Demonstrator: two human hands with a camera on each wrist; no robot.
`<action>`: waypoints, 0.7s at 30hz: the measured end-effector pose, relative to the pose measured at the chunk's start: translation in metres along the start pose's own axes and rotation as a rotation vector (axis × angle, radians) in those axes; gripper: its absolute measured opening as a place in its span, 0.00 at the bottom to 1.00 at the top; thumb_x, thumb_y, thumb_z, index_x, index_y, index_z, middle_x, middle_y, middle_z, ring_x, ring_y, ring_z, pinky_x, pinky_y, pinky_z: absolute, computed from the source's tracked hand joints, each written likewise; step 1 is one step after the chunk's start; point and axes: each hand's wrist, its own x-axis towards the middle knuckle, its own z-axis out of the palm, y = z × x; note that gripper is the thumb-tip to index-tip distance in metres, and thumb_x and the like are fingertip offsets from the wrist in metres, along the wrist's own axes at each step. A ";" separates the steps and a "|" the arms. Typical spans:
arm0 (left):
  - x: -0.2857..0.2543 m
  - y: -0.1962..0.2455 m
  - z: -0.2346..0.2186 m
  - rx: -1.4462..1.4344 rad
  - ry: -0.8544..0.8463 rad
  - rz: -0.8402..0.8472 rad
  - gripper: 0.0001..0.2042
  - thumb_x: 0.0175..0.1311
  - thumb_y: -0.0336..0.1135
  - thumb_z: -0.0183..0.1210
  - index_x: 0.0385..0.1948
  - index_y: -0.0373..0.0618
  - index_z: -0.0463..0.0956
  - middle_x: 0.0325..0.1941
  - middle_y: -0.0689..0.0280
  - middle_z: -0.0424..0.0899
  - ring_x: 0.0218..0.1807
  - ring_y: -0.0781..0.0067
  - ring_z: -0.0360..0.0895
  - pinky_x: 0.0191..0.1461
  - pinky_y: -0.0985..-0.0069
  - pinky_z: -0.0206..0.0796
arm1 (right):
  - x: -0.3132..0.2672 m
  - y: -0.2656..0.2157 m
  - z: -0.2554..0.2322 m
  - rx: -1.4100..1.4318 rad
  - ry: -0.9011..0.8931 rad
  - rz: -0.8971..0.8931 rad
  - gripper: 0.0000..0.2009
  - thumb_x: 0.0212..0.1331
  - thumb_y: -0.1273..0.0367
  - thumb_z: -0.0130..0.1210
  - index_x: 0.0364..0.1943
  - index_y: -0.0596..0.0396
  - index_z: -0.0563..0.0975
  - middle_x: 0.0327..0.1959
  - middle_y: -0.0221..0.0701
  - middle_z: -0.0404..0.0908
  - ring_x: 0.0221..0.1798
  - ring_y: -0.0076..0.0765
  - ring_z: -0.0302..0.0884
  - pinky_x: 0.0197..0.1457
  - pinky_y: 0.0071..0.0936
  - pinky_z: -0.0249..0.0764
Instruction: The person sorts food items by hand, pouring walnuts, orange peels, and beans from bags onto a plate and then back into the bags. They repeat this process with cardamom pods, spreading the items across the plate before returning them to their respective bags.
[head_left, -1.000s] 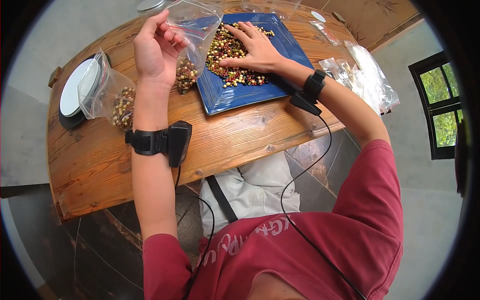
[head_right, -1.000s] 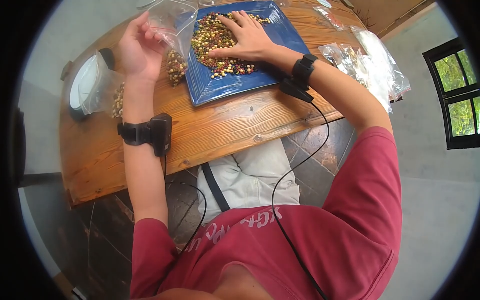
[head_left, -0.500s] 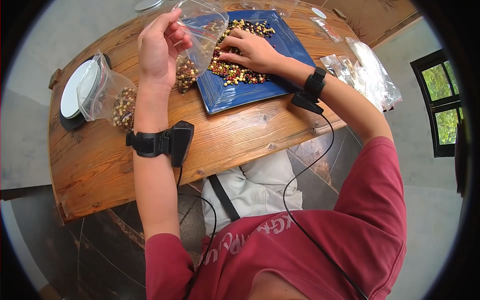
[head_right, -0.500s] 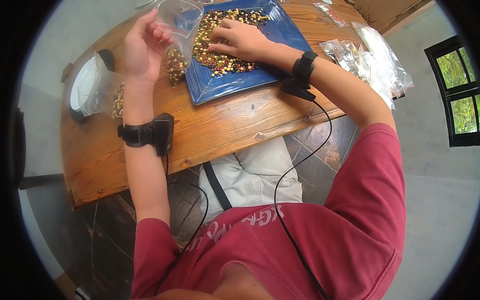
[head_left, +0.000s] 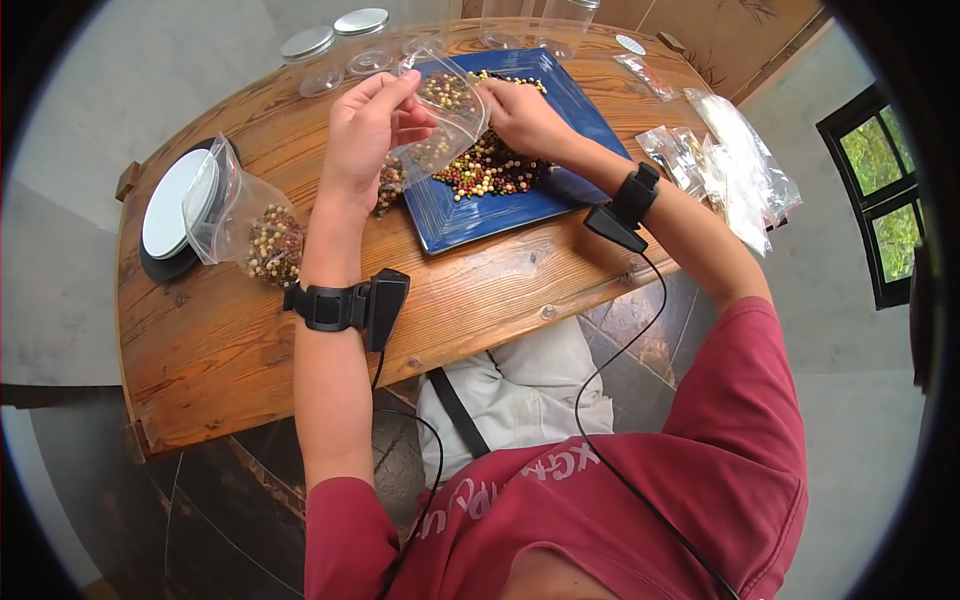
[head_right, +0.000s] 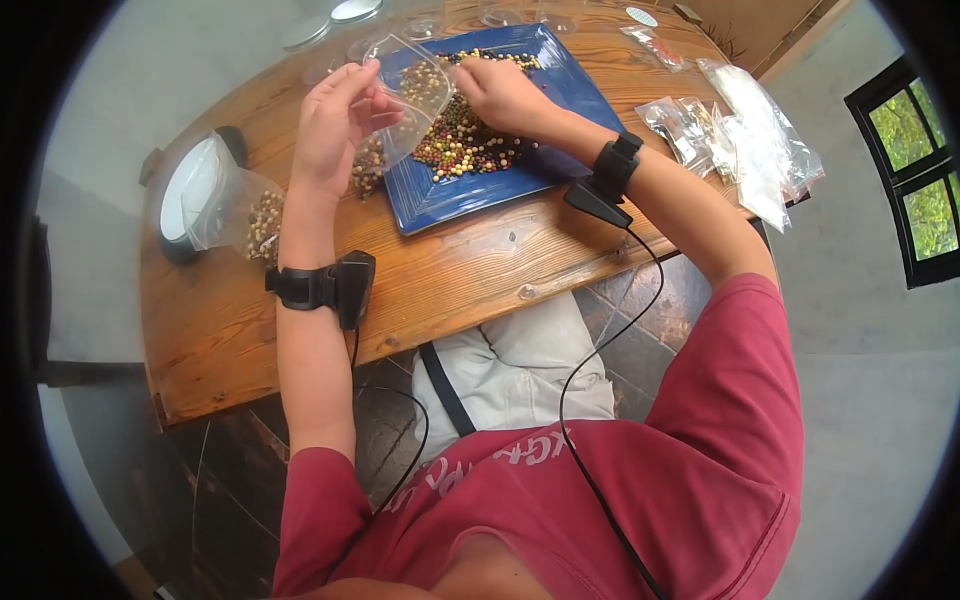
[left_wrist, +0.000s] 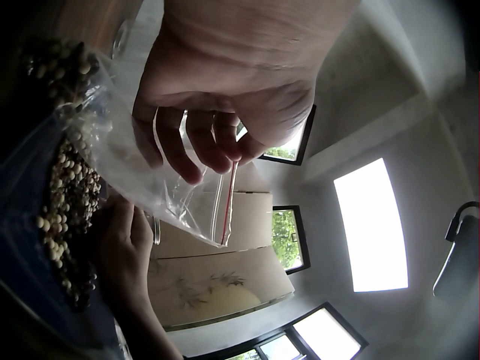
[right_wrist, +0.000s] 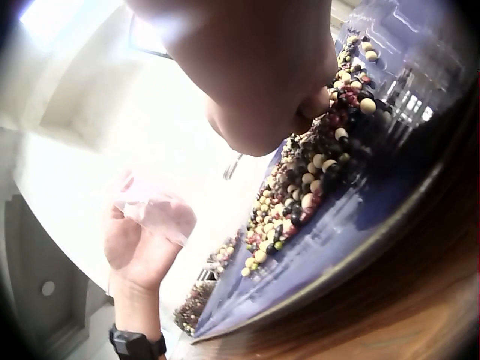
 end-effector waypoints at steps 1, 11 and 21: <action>0.000 -0.001 0.002 0.019 0.008 -0.007 0.14 0.75 0.42 0.59 0.25 0.51 0.75 0.25 0.72 0.80 0.35 0.74 0.85 0.44 0.73 0.79 | 0.005 0.009 0.004 0.041 0.096 -0.012 0.19 0.76 0.58 0.48 0.32 0.59 0.77 0.25 0.45 0.81 0.30 0.55 0.81 0.37 0.44 0.73; -0.001 -0.010 0.015 0.129 0.029 -0.081 0.15 0.75 0.46 0.59 0.27 0.50 0.77 0.28 0.70 0.83 0.37 0.73 0.87 0.49 0.72 0.79 | 0.047 -0.045 -0.029 0.996 0.149 0.404 0.16 0.79 0.56 0.46 0.35 0.48 0.73 0.23 0.21 0.69 0.18 0.19 0.62 0.18 0.22 0.55; -0.002 -0.008 0.018 0.140 0.087 -0.088 0.14 0.76 0.48 0.58 0.29 0.54 0.77 0.28 0.75 0.82 0.36 0.76 0.86 0.40 0.77 0.70 | 0.065 -0.063 0.017 0.817 0.383 0.124 0.21 0.80 0.57 0.43 0.28 0.53 0.74 0.21 0.24 0.72 0.21 0.21 0.66 0.22 0.25 0.63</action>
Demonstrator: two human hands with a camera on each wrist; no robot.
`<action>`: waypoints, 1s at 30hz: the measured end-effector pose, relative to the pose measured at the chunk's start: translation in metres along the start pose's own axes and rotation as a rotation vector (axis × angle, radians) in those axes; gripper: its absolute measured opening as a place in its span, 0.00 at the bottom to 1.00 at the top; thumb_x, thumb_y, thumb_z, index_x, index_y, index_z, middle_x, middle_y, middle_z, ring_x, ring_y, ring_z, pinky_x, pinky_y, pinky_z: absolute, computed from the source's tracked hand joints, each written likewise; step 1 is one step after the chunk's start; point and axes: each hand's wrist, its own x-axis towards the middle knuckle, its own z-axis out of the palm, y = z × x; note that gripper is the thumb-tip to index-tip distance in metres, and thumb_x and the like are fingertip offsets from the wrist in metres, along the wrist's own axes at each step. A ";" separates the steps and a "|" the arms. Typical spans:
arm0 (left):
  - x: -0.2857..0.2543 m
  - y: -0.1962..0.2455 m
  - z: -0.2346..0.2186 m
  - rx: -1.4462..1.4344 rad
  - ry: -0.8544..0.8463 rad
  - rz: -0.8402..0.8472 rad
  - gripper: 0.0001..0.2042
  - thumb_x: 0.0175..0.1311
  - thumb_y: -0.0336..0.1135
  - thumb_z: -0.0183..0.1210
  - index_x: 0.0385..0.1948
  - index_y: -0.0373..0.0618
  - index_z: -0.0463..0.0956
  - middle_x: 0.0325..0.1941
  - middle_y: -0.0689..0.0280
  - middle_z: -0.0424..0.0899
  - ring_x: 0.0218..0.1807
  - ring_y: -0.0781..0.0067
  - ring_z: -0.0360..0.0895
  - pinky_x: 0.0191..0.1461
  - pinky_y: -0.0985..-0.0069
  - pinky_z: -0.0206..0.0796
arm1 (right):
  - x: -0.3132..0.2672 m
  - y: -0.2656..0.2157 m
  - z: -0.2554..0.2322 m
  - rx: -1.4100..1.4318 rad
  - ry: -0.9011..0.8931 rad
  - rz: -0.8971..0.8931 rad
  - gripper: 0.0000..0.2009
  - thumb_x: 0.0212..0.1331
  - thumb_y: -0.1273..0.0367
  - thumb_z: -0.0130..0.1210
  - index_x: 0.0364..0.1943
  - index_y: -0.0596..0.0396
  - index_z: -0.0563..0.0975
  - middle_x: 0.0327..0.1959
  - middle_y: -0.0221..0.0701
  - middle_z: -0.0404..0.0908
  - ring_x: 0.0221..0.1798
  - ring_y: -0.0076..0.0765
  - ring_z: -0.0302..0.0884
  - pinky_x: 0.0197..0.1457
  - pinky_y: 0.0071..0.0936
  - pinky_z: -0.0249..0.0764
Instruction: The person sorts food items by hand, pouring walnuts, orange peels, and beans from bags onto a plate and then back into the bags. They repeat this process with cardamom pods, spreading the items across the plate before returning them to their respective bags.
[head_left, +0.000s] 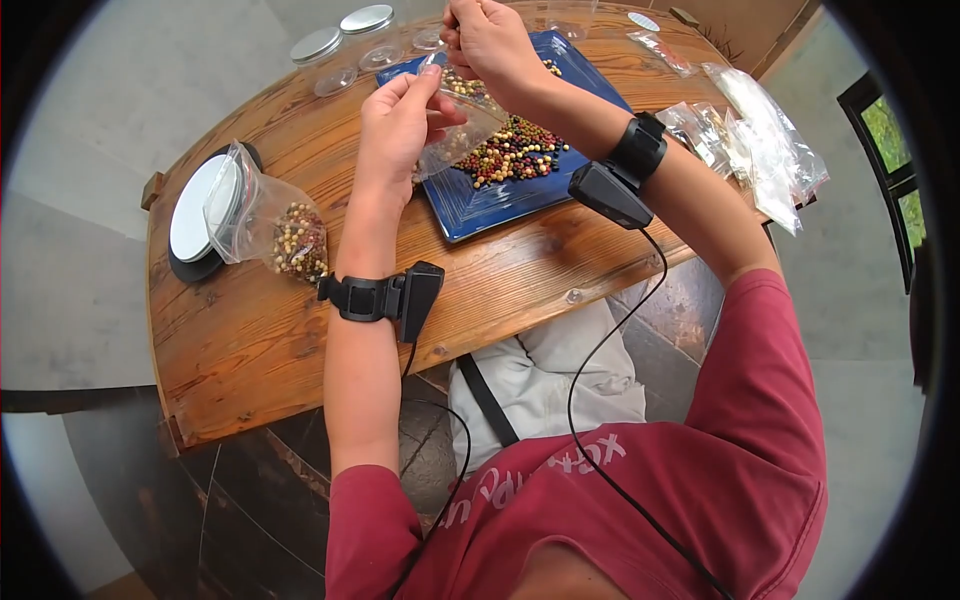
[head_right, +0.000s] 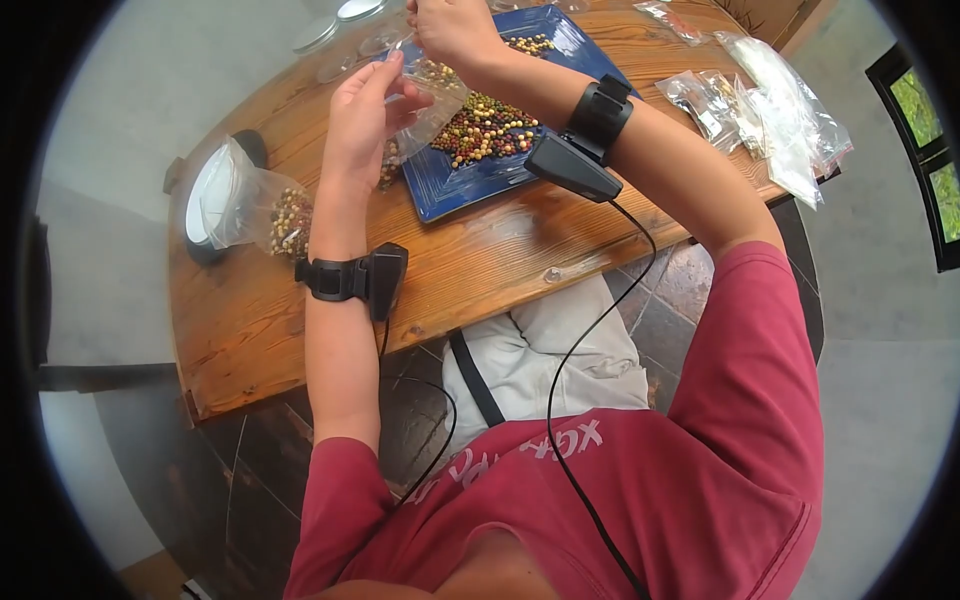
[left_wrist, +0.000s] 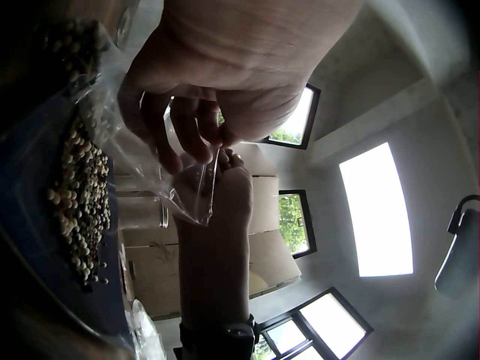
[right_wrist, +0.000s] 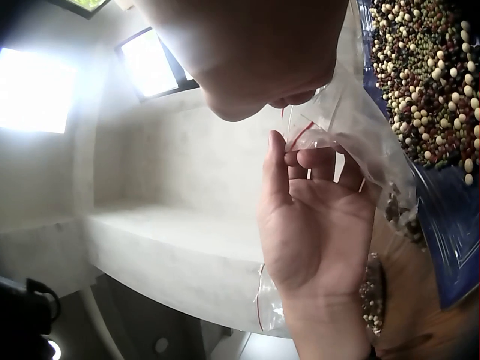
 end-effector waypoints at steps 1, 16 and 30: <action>0.000 0.000 -0.001 -0.002 0.001 0.003 0.14 0.76 0.48 0.58 0.29 0.55 0.77 0.28 0.75 0.82 0.36 0.77 0.86 0.40 0.78 0.69 | 0.002 0.002 0.001 -0.011 -0.008 -0.021 0.21 0.80 0.57 0.43 0.28 0.54 0.75 0.21 0.24 0.72 0.21 0.21 0.66 0.23 0.25 0.63; 0.004 0.005 -0.013 -0.093 0.038 0.041 0.15 0.74 0.46 0.58 0.25 0.54 0.74 0.21 0.77 0.77 0.24 0.87 0.71 0.27 0.84 0.57 | -0.001 -0.001 0.024 0.037 -0.137 0.018 0.20 0.81 0.58 0.43 0.32 0.54 0.75 0.24 0.23 0.72 0.25 0.20 0.66 0.29 0.24 0.65; 0.005 0.002 -0.020 -0.119 0.029 0.012 0.11 0.76 0.46 0.56 0.32 0.55 0.76 0.27 0.78 0.77 0.33 0.82 0.75 0.37 0.79 0.63 | -0.045 -0.037 0.013 -0.045 -0.257 0.197 0.13 0.78 0.62 0.47 0.45 0.55 0.80 0.34 0.28 0.82 0.34 0.21 0.78 0.37 0.20 0.73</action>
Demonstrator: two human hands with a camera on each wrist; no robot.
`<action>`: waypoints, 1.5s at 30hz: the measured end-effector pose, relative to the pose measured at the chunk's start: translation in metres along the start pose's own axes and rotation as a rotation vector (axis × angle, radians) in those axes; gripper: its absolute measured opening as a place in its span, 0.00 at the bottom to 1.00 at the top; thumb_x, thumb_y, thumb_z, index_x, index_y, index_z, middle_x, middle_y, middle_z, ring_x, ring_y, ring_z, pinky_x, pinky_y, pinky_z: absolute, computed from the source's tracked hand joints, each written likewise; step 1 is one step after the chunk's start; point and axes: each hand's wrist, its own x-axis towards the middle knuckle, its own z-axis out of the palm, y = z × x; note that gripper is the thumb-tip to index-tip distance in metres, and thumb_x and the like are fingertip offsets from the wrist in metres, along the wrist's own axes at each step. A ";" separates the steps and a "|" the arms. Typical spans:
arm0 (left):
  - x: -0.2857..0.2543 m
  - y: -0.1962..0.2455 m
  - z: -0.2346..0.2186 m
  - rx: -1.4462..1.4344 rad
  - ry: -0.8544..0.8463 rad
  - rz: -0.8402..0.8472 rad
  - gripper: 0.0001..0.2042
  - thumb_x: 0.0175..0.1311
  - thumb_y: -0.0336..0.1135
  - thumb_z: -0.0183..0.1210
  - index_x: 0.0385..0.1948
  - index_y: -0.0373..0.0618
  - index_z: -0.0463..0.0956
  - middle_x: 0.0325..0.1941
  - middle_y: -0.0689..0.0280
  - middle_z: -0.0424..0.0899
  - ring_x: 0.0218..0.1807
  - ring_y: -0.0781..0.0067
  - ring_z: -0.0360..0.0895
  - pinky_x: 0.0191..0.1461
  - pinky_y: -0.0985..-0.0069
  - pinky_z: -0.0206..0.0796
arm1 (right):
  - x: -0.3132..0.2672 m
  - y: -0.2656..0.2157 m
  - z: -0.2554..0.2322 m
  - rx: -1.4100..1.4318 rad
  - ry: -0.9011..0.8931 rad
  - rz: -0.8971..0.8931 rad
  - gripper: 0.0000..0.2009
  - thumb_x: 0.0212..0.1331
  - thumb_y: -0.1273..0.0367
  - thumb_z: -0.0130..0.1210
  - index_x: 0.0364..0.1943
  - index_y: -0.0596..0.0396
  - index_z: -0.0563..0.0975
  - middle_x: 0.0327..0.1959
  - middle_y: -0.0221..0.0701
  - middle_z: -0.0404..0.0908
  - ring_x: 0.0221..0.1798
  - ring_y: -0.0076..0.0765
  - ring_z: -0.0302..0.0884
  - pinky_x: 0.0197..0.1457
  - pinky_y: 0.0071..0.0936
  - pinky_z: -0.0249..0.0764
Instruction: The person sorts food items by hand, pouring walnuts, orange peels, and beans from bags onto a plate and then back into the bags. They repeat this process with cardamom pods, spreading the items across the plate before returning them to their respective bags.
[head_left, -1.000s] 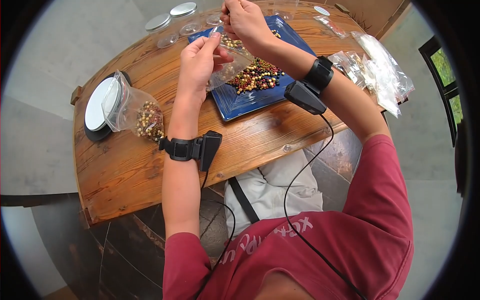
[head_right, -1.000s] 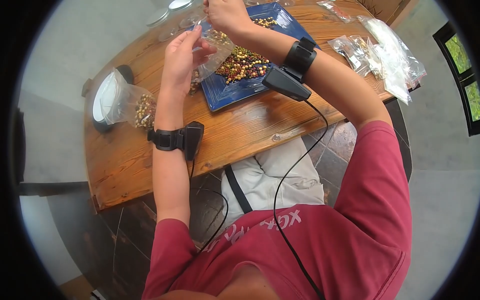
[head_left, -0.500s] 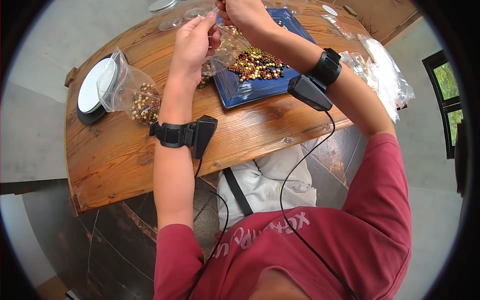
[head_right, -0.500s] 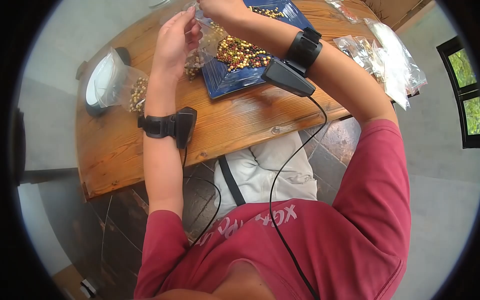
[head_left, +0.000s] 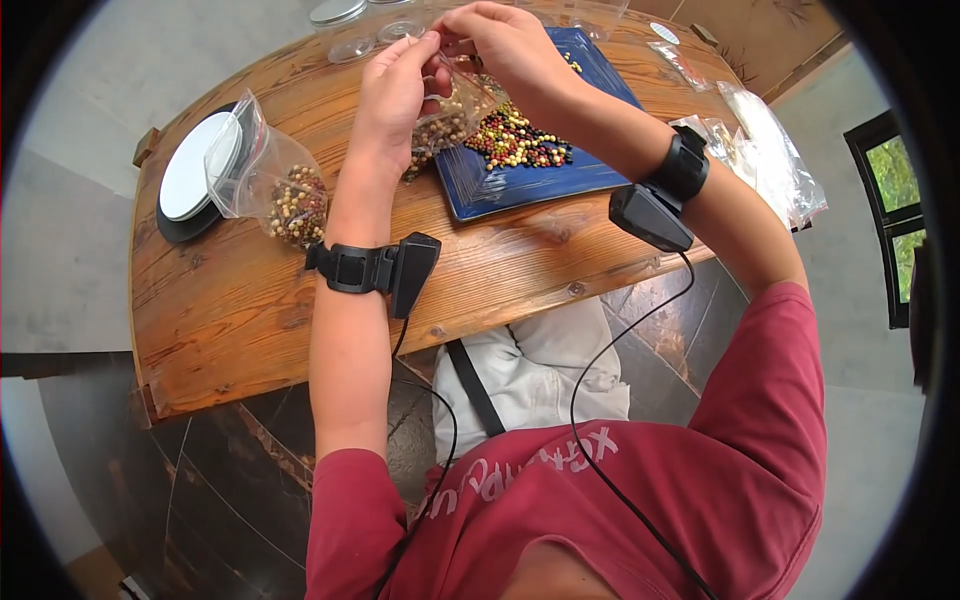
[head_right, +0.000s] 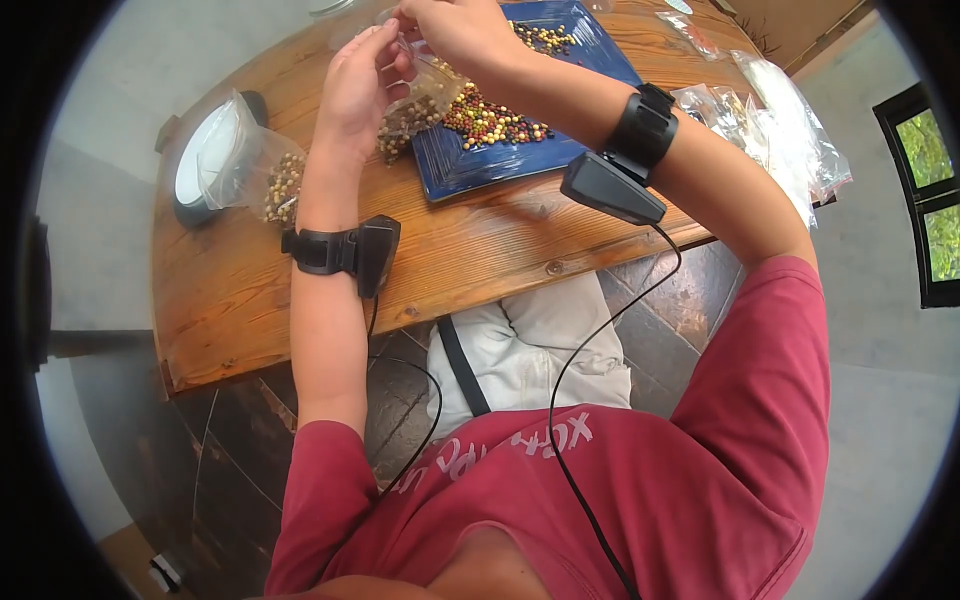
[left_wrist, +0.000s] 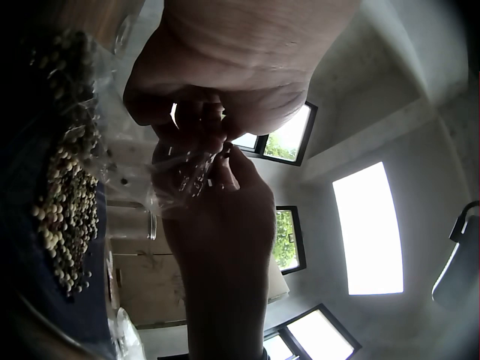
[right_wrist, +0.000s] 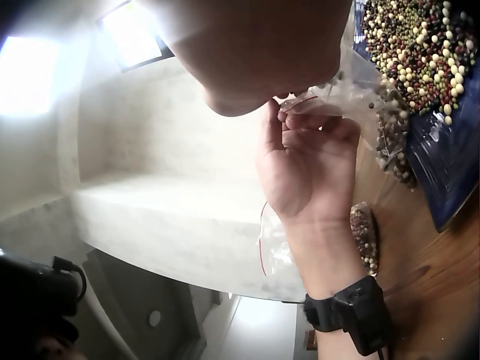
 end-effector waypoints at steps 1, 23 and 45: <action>0.000 0.001 0.001 -0.002 0.005 0.000 0.11 0.76 0.46 0.56 0.32 0.55 0.76 0.27 0.78 0.77 0.33 0.82 0.76 0.37 0.79 0.63 | -0.002 0.002 -0.005 -0.068 -0.015 -0.008 0.13 0.78 0.62 0.48 0.47 0.54 0.81 0.37 0.29 0.83 0.36 0.20 0.80 0.38 0.18 0.73; -0.005 0.006 0.001 -0.033 0.034 0.006 0.12 0.73 0.45 0.59 0.28 0.55 0.73 0.24 0.75 0.77 0.30 0.80 0.77 0.36 0.78 0.66 | 0.017 -0.029 -0.058 -0.789 -0.181 -0.180 0.24 0.63 0.54 0.66 0.56 0.55 0.82 0.48 0.37 0.87 0.46 0.31 0.85 0.47 0.28 0.81; -0.031 0.152 -0.065 0.851 0.137 0.481 0.10 0.61 0.34 0.73 0.24 0.41 0.83 0.20 0.77 0.81 0.24 0.91 0.71 0.28 0.88 0.59 | -0.016 -0.030 -0.055 -0.165 -0.255 0.201 0.19 0.65 0.67 0.64 0.55 0.63 0.74 0.36 0.35 0.86 0.30 0.24 0.84 0.31 0.20 0.78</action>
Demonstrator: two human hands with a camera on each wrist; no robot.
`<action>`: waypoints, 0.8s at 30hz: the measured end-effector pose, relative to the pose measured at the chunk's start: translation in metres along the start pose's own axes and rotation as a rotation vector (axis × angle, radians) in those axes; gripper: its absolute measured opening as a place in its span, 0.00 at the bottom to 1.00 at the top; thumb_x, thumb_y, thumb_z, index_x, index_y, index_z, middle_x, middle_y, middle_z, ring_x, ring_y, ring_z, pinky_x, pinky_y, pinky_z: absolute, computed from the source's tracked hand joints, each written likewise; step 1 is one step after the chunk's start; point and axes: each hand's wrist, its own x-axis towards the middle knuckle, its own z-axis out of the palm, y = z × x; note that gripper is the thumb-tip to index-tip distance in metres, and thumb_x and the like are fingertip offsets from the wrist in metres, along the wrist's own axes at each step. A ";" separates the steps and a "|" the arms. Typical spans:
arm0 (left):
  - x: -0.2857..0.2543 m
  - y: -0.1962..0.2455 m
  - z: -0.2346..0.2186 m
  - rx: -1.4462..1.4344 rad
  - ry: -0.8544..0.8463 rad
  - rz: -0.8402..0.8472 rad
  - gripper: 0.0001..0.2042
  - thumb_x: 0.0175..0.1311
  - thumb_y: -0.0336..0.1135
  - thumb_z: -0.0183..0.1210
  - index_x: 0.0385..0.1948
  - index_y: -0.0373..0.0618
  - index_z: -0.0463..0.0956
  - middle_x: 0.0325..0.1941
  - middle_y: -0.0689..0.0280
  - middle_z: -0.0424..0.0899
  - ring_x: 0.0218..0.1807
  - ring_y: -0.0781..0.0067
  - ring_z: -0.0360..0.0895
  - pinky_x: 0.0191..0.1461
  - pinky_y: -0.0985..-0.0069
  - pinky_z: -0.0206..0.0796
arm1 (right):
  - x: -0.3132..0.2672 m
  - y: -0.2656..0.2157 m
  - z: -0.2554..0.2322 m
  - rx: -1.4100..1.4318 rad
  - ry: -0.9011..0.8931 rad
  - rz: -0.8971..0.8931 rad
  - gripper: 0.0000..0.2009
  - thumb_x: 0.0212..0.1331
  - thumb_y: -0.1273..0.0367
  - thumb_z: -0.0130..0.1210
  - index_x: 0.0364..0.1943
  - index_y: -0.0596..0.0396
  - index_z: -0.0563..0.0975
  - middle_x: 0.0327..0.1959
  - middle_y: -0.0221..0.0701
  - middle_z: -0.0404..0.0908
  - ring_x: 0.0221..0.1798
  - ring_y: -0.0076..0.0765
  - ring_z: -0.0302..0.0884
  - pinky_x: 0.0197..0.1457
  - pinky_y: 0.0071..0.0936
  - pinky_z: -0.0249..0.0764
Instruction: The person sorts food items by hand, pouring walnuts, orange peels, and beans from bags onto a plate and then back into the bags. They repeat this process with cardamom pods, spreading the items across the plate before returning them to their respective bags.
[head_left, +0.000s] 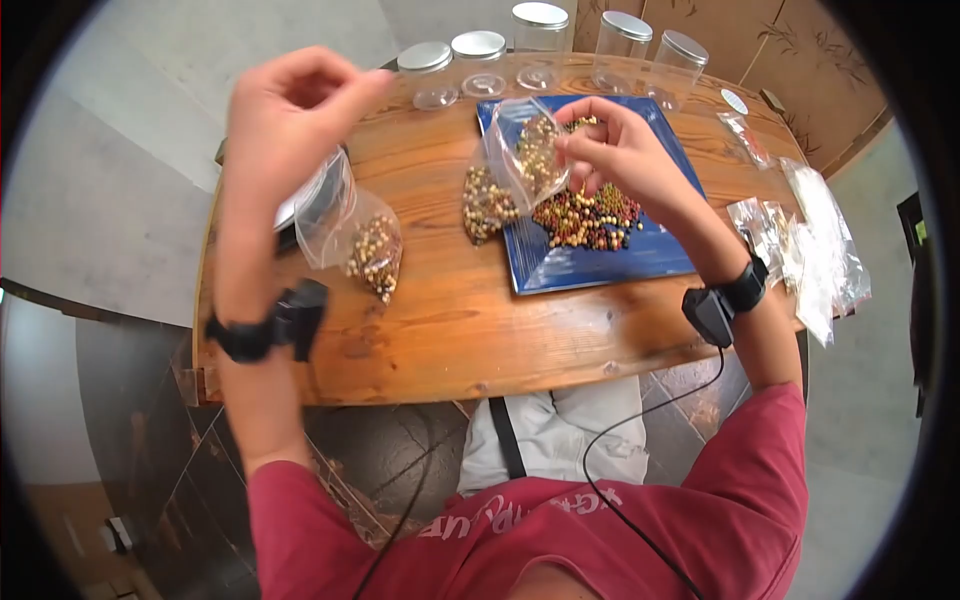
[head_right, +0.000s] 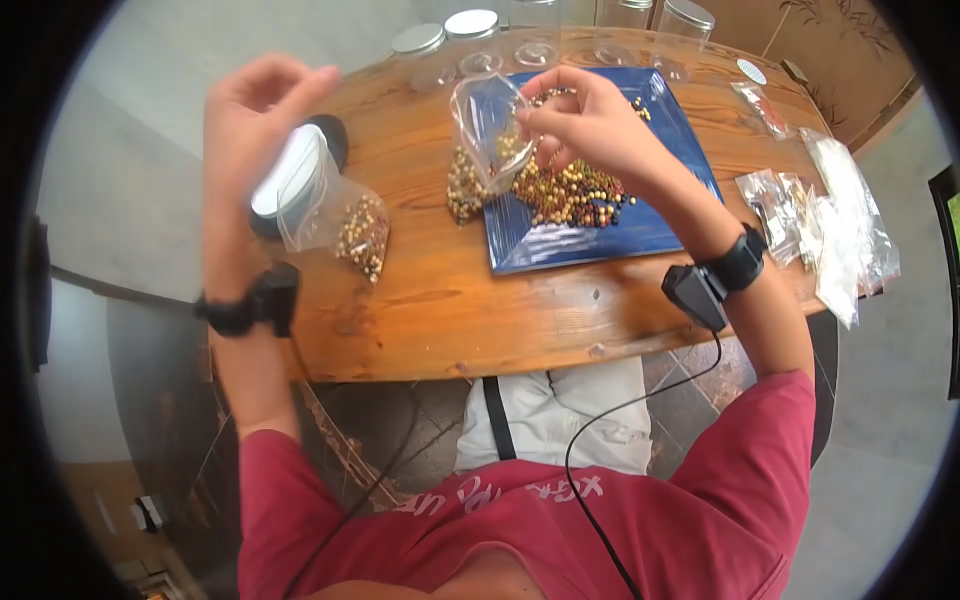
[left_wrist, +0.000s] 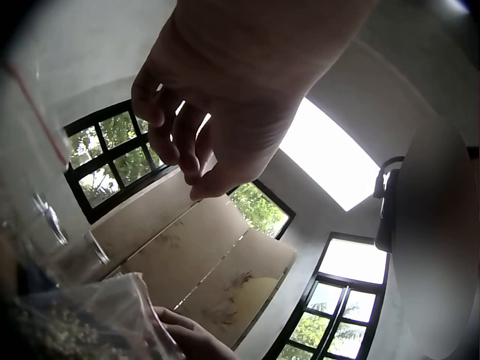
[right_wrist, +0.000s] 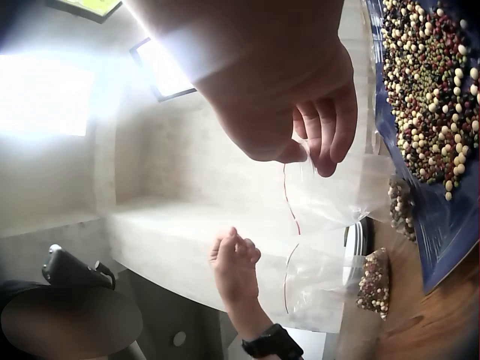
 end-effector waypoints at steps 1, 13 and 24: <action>0.019 -0.022 -0.015 0.010 0.034 -0.017 0.10 0.62 0.35 0.72 0.24 0.41 0.84 0.21 0.77 0.80 0.24 0.91 0.70 0.27 0.88 0.57 | 0.001 0.003 -0.002 0.021 -0.009 -0.023 0.19 0.65 0.67 0.63 0.55 0.63 0.73 0.36 0.35 0.87 0.30 0.24 0.84 0.31 0.20 0.78; 0.153 -0.317 -0.059 0.865 -0.341 -0.383 0.13 0.54 0.34 0.69 0.42 0.42 0.89 0.37 0.56 0.91 0.38 0.63 0.88 0.47 0.67 0.80 | 0.003 0.017 -0.034 0.210 -0.123 -0.010 0.18 0.68 0.69 0.63 0.58 0.58 0.73 0.35 0.28 0.85 0.33 0.20 0.82 0.33 0.18 0.75; 0.173 -0.360 -0.042 0.831 -0.476 -0.650 0.10 0.56 0.32 0.71 0.39 0.44 0.90 0.31 0.62 0.91 0.27 0.71 0.85 0.36 0.73 0.80 | -0.007 0.049 -0.076 0.279 -0.017 0.034 0.17 0.70 0.69 0.60 0.58 0.59 0.73 0.34 0.27 0.82 0.31 0.17 0.77 0.34 0.18 0.72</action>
